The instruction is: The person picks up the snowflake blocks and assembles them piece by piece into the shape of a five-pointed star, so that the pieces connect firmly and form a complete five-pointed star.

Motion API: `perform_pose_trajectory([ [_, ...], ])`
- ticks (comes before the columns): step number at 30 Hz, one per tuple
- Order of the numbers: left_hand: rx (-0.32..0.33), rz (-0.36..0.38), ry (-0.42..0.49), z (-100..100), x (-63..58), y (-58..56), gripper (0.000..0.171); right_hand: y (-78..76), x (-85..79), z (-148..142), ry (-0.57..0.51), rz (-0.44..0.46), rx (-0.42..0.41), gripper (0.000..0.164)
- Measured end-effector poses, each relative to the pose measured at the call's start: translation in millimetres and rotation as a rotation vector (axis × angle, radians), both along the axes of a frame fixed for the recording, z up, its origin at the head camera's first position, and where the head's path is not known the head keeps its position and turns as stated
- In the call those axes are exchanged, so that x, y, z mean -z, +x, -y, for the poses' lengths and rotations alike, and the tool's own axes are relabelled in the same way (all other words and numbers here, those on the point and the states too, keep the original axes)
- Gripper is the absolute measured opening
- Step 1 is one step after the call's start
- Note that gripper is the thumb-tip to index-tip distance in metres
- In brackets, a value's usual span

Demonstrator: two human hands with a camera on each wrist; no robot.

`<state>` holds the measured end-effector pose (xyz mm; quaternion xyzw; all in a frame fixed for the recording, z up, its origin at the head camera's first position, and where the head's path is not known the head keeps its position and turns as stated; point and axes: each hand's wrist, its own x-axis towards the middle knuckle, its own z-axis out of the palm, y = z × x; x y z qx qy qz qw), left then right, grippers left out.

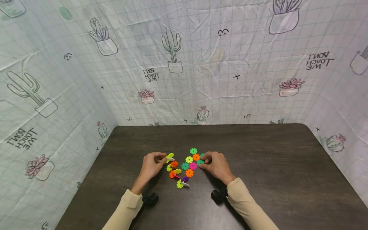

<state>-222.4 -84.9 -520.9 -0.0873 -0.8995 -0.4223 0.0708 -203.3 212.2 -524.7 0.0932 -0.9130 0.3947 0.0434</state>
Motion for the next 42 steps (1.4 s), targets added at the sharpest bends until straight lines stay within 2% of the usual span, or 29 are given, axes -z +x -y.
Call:
perform_pose_trajectory([
  [4, 0.028, -0.161, 0.023, -6, -2.9, 0.8, 0.013, 0.5, 1.3, 0, 0.023, 0.005, -0.001, 0.024],
  [6, 0.083, -0.227, 0.044, -10, -5.3, -0.1, 0.012, 1.6, 0.9, 0, 0.022, 0.015, -0.006, 0.023],
  [8, 0.16, -0.256, 0.045, -15, -8.8, -2.0, 0.011, 3.2, -0.4, -1, 0.011, 0.023, -0.013, 0.023],
  [10, 0.239, -0.241, -0.004, -20, -12.6, -4.7, 0.011, 4.8, -1.6, -1, -0.004, 0.039, -0.011, 0.024],
  [14, 0.368, -0.141, -0.211, -29, -18.3, -11.0, 0.015, 8.4, -3.4, -2, -0.025, 0.063, 0.001, 0.025],
  [17, 0.42, -0.062, -0.344, -34, -19.6, -13.7, 0.021, 11.5, -3.4, -2, -0.041, 0.089, 0.005, 0.026],
  [20, 0.432, 0.004, -0.41, -38, -19.5, -14.4, 0.026, 14.4, -2.5, -3, -0.054, 0.103, -0.007, 0.026],
  [26, 0.424, 0.103, -0.392, -47, -18.7, -17.3, 0.031, 19.5, -1.4, -7, -0.069, 0.116, -0.007, 0.027],
  [30, 0.412, 0.13, -0.378, -52, -19.9, -19.6, 0.028, 20.4, -2.6, -10, -0.069, 0.101, -0.002, 0.027],
  [33, 0.42, 0.12, -0.363, -54, -21.1, -19.9, 0.024, 20.8, -4.5, -11, -0.07, 0.084, -0.009, 0.025],
  [37, 0.456, 0.099, -0.292, -52, -20.1, -17.0, 0.017, 23.0, -5.7, -11, -0.104, 0.092, -0.021, 0.017],
  [42, 0.483, 0.027, -0.22, -54, -17.1, -11.8, 0.009, 26.3, -5.7, -12, -0.14, 0.106, -0.004, 0.013],
])
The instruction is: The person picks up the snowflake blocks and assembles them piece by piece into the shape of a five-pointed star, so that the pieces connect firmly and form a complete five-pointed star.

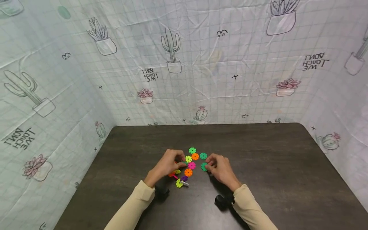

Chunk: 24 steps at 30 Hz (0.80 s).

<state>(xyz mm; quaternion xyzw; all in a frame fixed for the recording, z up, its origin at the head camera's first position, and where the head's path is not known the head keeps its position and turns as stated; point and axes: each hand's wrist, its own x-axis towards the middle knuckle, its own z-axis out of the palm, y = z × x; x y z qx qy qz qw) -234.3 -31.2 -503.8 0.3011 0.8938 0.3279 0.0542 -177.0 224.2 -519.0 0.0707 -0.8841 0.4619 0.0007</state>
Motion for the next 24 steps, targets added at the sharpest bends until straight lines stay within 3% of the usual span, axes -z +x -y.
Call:
perform_pose_trajectory([
  [12, -0.025, -0.127, 0.339, 1, -1.4, 11.2, 0.013, 2.8, -10.4, 10, -0.09, -0.009, 0.021, 0.012],
  [17, -0.052, -0.147, 0.37, 4, -0.6, 13.8, 0.013, 5.9, -17.4, 15, -0.133, -0.042, 0.017, 0.013],
  [24, -0.047, -0.104, 0.384, 6, 0.3, 21.6, 0.01, 9.7, -24.1, 18, -0.154, -0.043, 0.008, 0.016],
])
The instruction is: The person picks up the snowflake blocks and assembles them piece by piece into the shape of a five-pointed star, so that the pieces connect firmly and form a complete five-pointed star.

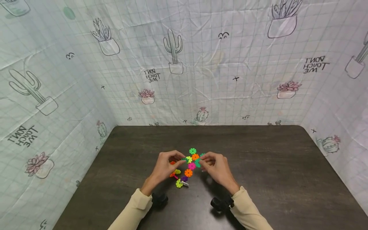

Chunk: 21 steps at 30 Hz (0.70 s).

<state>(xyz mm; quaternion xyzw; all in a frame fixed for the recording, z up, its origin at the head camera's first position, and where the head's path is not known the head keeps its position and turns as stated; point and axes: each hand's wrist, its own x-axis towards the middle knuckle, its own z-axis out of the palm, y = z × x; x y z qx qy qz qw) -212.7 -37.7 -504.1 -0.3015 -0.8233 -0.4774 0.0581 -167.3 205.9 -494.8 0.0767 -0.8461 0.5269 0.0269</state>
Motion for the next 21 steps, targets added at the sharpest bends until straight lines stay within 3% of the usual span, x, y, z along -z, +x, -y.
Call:
perform_pose_trajectory([
  [11, 0.04, 0.056, 0.044, -1, 1.7, 9.5, 0.01, 5.5, -7.0, 5, -0.05, 0.054, -0.026, 0.021],
  [21, 0.068, 0.049, 0.044, -1, 4.1, 14.9, 0.011, 5.6, -6.6, 8, -0.086, 0.067, -0.07, 0.021],
])
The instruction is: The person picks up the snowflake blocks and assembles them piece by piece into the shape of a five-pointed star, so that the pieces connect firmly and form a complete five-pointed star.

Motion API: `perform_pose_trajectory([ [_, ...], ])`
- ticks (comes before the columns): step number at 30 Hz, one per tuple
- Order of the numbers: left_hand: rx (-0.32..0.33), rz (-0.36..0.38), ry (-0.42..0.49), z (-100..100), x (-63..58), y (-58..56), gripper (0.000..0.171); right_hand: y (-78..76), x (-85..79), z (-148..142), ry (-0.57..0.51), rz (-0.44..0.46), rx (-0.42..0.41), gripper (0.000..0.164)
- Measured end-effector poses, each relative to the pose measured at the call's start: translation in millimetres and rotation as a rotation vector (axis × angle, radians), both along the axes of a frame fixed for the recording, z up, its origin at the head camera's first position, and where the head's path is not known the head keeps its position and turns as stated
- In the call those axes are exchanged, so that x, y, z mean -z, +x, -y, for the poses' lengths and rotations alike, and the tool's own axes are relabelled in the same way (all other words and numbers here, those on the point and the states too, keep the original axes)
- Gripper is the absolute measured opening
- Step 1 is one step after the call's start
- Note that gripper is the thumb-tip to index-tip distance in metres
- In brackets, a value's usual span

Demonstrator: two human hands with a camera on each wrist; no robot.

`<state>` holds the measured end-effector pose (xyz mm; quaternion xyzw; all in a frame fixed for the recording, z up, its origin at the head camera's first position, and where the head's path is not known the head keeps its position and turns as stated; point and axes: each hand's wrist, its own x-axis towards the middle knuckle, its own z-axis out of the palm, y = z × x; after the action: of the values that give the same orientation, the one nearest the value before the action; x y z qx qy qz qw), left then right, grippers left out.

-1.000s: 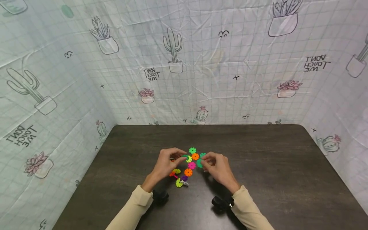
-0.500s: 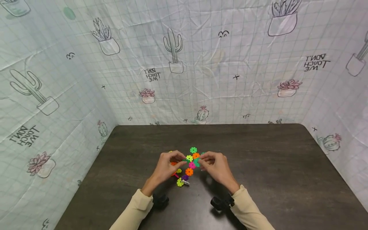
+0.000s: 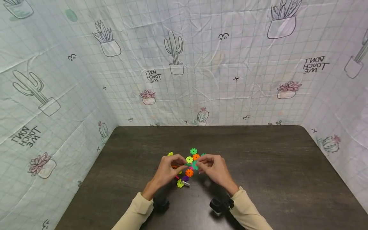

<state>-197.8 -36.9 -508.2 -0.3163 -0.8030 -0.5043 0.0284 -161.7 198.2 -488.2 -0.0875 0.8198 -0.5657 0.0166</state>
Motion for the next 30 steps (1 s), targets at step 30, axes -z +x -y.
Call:
perform_pose_trajectory([
  [30, 0.026, -0.262, 0.014, 0.6, -0.4, 5.4, 0.006, 5.2, -5.6, 1.2, -0.003, -0.017, -0.05, 0.021],
])
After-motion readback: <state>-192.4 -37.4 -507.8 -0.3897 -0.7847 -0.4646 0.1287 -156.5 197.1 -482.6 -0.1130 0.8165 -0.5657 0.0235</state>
